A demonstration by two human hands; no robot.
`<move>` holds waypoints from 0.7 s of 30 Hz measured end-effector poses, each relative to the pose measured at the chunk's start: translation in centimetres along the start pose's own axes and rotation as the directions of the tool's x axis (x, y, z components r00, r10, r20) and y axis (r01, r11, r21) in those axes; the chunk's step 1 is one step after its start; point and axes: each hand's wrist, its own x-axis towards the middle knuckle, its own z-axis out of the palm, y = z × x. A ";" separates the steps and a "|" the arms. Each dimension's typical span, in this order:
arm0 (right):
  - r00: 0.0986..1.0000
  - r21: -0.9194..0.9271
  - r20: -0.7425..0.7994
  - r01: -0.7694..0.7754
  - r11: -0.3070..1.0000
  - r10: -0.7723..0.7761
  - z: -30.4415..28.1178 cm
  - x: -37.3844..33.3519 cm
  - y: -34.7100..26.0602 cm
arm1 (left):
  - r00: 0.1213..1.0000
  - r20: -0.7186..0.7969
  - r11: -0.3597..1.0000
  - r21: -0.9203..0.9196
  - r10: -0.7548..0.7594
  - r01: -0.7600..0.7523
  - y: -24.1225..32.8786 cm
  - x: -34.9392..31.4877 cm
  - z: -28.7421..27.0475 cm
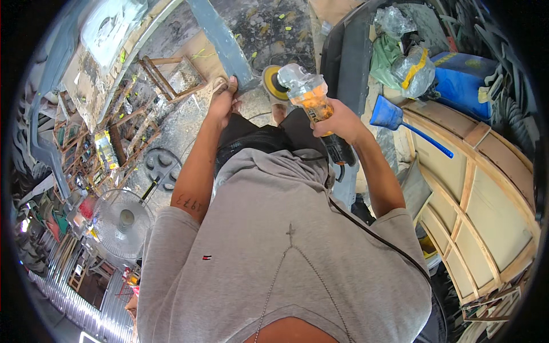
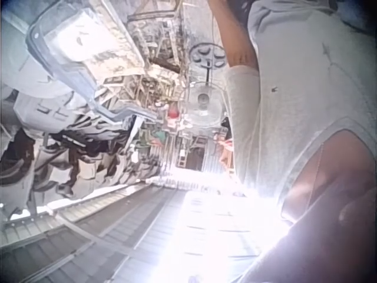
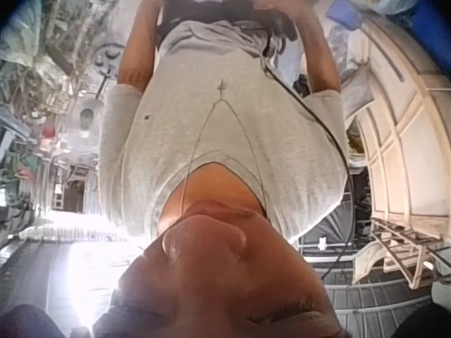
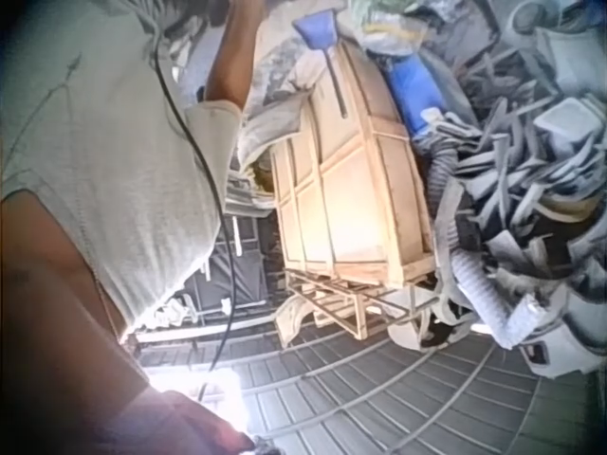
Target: Grind the edge of a fiberglass or composite automotive bumper component using a handheld angle grinder.
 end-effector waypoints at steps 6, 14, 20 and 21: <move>0.997 -0.104 -0.007 0.073 0.992 -0.074 0.8 0.2 -0.1 | 1.000 0.008 1.000 -0.021 0.016 -0.015 0.0 0.0 0.6; 1.000 -0.041 0.026 -0.005 0.999 0.006 -0.3 1.0 0.6 | 0.999 -0.016 0.999 -0.030 0.029 -0.030 0.3 -0.5 -0.3; 0.998 -0.111 0.005 0.056 0.992 -0.055 -0.2 0.7 0.3 | 0.999 -0.042 1.000 -0.018 0.023 -0.024 0.1 -0.5 0.7; 0.998 -0.113 0.007 0.055 0.992 -0.054 -0.2 0.8 0.3 | 0.999 -0.037 0.999 -0.025 0.020 -0.021 0.2 -0.5 0.8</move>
